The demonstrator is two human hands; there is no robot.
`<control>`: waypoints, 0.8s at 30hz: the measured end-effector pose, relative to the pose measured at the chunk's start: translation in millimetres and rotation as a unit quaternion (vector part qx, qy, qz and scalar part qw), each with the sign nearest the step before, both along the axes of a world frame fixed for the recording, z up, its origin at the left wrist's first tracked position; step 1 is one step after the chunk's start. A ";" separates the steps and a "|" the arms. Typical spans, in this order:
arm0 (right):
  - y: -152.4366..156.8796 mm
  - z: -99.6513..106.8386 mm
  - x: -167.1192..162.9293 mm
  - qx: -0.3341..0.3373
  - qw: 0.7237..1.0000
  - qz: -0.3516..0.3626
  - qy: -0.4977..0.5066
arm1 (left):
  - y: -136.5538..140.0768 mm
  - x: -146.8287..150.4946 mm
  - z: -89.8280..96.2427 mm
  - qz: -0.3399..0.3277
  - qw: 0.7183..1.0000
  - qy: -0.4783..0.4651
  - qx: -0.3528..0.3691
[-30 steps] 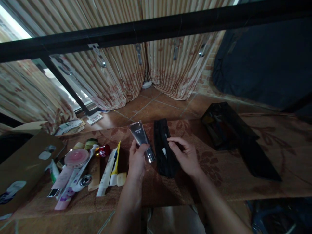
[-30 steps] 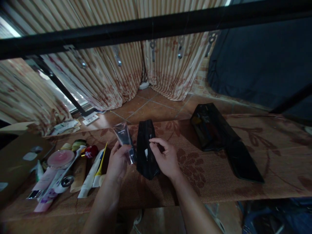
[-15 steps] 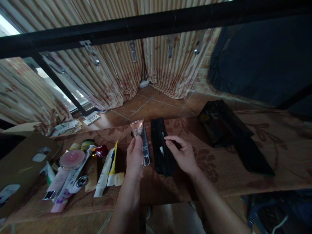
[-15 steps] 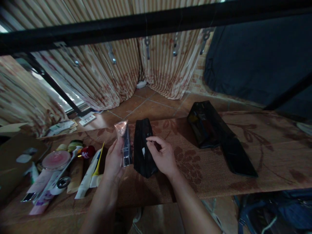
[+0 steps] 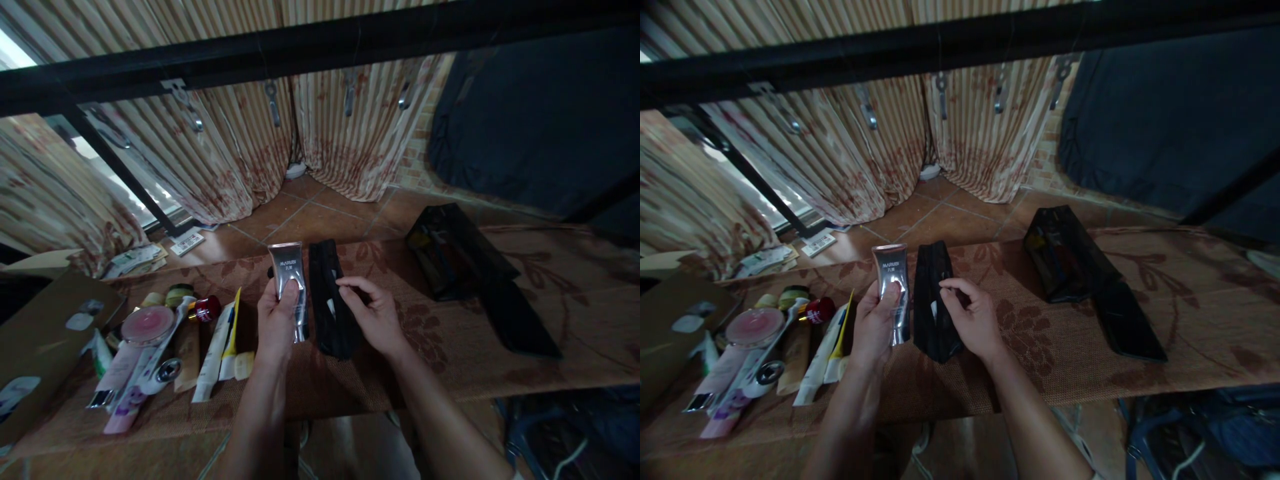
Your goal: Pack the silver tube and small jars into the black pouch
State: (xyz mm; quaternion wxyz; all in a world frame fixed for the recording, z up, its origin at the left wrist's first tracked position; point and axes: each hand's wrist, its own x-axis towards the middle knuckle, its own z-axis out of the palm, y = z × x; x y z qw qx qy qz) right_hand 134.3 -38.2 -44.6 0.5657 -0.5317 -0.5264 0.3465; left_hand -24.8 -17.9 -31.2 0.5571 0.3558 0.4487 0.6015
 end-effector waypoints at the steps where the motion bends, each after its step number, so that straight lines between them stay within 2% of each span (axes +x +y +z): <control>1: 0.0 -0.1 0.1 -0.001 1.000 0.000 0.000 | -0.4 0.4 1.0 -0.001 1.000 0.000 0.003; 6: 0.5 -1.9 0.5 0.001 1.000 0.007 -0.001 | -1.8 2.0 4.4 0.000 1.000 0.003 0.007; 15: 1.3 -1.6 -0.9 0.002 1.000 0.003 0.023 | 4.3 -0.8 -6.6 0.037 0.999 0.011 -0.032; 24: 2.5 -4.4 -0.9 0.011 1.000 0.005 0.017 | 6.9 -1.3 -5.0 0.045 0.998 0.017 -0.051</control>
